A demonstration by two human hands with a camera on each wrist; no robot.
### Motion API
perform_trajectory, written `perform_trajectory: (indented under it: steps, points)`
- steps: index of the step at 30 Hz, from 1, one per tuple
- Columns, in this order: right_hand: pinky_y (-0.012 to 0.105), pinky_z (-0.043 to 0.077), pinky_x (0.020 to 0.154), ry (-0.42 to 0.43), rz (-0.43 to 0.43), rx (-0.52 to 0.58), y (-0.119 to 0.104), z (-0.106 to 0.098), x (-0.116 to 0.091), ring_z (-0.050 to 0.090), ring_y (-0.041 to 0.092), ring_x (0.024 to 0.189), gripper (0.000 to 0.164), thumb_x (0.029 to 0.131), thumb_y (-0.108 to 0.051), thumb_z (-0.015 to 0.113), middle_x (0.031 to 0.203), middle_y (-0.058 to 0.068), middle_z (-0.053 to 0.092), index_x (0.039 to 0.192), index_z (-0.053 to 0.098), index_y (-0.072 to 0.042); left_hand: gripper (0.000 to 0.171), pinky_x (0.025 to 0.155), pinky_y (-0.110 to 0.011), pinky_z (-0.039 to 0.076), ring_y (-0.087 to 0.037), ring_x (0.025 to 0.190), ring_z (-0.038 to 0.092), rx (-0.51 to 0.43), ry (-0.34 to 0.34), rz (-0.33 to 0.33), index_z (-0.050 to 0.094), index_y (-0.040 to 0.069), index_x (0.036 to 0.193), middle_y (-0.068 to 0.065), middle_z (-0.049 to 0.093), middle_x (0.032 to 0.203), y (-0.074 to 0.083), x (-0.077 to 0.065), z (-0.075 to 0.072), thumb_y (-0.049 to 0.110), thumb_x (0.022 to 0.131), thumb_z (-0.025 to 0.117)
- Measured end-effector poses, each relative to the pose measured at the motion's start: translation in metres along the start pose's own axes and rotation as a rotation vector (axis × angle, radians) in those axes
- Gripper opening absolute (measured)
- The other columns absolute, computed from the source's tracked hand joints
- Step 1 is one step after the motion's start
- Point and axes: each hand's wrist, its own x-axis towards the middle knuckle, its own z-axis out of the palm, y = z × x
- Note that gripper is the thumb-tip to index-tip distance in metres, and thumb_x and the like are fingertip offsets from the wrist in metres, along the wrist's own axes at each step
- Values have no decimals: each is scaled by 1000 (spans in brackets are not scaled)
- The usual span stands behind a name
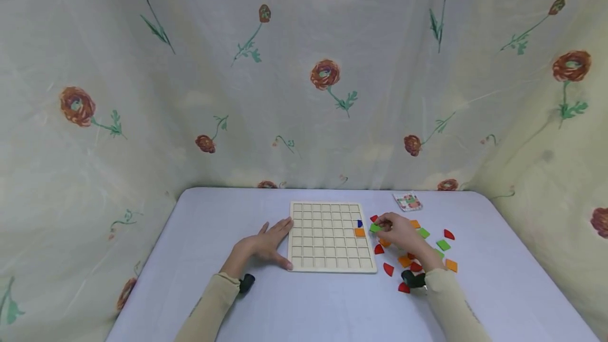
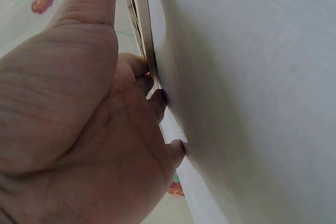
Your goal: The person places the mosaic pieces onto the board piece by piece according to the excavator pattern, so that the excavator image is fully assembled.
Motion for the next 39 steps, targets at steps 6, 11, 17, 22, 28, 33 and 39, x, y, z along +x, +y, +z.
perform_trajectory:
  steps: [6,11,17,22,28,33,39]
  points:
    - [27,49,71,-27,-90,1,-17,16,21,53,19,83,25,84,-15,73,97,6,62,106,65,-8,126,122,-51,2,-21,152,3,-8,11,10,5,13,157,-4,2,165,0,0,-2,70,67,72]
    - [26,45,68,-49,-120,-25,-28,26,32,51,18,81,21,84,-12,72,94,5,60,104,67,-9,125,122,-51,1,-21,152,3,-15,13,21,5,13,157,-4,2,165,0,0,-2,69,67,72]
    - [28,45,72,-60,-115,-60,-37,31,38,50,19,85,22,84,-13,73,98,5,59,105,68,-9,125,122,-50,1,-21,152,3,-16,10,19,5,13,157,-4,2,165,2,1,-2,69,67,73]
    - [28,46,75,-91,-119,-64,-38,32,43,51,19,86,20,85,-13,71,99,4,59,105,69,-10,125,122,-50,1,-21,152,2,-7,10,17,5,13,157,-4,2,165,3,0,-3,69,67,73]
    - [29,45,75,-128,-121,-83,-44,29,42,50,19,86,18,87,-10,69,98,4,58,105,69,-11,125,122,-50,1,-20,152,2,-7,9,17,5,13,157,-3,2,165,2,0,-2,69,67,73]
    - [29,42,74,-147,-125,-76,-49,28,42,49,19,85,19,87,-7,69,97,5,59,105,69,-9,126,122,-50,1,-20,152,2,-16,5,12,5,13,157,-3,2,165,0,0,0,68,67,74]
    - [29,43,74,-145,-139,-89,-48,31,44,49,18,86,19,88,-9,68,99,3,60,108,70,-11,126,122,-50,0,-20,152,2,-19,7,10,4,14,157,-2,1,165,-3,0,1,68,67,74]
